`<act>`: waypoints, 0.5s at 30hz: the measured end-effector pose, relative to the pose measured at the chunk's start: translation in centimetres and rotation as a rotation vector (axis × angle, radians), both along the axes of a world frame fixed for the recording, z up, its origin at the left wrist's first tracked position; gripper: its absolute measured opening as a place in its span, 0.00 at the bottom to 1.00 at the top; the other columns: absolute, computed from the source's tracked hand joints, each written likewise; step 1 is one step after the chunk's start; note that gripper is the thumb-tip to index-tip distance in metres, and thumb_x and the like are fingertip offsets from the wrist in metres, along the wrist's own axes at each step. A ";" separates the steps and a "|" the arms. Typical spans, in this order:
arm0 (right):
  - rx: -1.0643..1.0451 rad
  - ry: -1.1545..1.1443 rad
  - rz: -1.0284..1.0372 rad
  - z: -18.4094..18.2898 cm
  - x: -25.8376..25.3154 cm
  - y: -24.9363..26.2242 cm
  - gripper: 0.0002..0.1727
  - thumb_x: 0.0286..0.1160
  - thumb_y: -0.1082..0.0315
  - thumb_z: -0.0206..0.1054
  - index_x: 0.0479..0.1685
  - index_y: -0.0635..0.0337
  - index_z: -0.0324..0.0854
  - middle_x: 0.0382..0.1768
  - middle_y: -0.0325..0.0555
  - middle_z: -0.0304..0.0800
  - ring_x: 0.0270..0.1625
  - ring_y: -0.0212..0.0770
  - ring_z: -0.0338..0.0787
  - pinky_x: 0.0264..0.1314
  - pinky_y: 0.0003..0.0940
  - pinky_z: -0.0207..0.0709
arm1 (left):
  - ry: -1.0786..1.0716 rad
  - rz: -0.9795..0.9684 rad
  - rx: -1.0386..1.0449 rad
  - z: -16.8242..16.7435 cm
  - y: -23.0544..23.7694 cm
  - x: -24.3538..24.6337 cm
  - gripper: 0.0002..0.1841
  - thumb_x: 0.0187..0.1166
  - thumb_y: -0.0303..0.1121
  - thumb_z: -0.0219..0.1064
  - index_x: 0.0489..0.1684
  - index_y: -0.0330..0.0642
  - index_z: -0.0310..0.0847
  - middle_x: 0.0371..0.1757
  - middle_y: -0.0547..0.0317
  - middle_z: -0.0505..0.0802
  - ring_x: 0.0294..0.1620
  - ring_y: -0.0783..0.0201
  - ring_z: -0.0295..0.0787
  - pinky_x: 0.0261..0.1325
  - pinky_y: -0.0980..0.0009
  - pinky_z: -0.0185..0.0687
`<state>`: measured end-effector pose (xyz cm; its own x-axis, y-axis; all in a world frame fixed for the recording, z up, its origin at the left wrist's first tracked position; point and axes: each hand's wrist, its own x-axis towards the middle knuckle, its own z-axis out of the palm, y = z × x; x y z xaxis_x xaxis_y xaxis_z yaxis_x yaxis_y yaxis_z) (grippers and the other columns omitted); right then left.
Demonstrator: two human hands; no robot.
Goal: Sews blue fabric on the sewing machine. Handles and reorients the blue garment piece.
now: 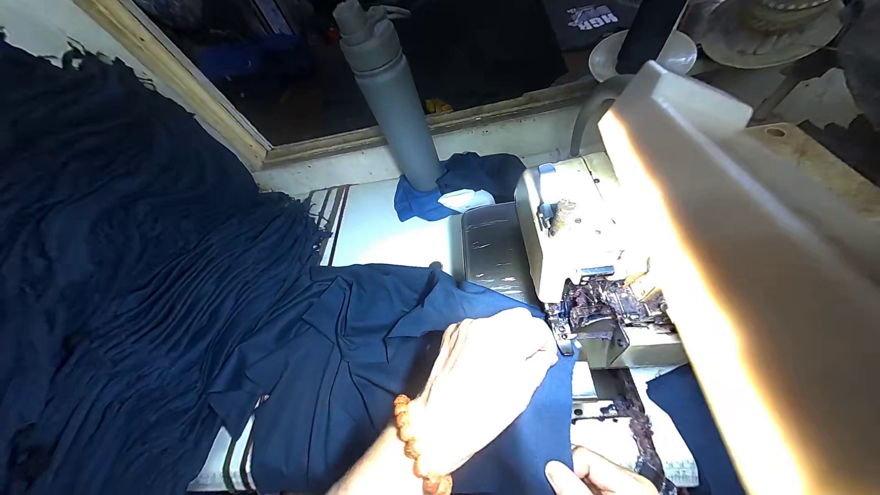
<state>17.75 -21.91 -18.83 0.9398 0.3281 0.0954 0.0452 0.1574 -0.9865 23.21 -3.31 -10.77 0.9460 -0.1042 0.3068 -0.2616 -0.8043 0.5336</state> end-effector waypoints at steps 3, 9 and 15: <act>0.096 0.142 -0.031 0.5 -0.1 -0.4 0.13 0.66 0.82 0.67 0.35 0.49 0.79 0.23 0.20 0.86 0.26 0.15 0.83 0.30 0.15 0.78 | -0.073 0.024 0.061 -0.5 -0.8 -0.1 0.10 0.79 0.37 0.67 0.28 0.48 0.89 0.27 0.68 0.86 0.27 0.75 0.84 0.27 0.77 0.76; 0.159 0.167 -0.037 1.0 0.9 -2.2 0.17 0.59 0.82 0.64 0.31 0.41 0.73 0.23 0.17 0.76 0.26 0.15 0.76 0.30 0.13 0.71 | -0.286 0.025 0.262 -1.6 -1.9 -1.8 0.10 0.81 0.32 0.63 0.37 0.43 0.93 0.36 0.58 0.92 0.39 0.62 0.90 0.40 0.71 0.85; 0.151 0.134 -0.033 2.3 1.8 -2.5 0.18 0.60 0.83 0.64 0.30 0.42 0.74 0.22 0.18 0.77 0.25 0.15 0.76 0.29 0.13 0.71 | -0.265 0.061 0.230 -2.2 -1.2 -1.2 0.11 0.81 0.32 0.63 0.44 0.47 0.95 0.52 0.59 0.96 0.54 0.60 0.90 0.55 0.63 0.83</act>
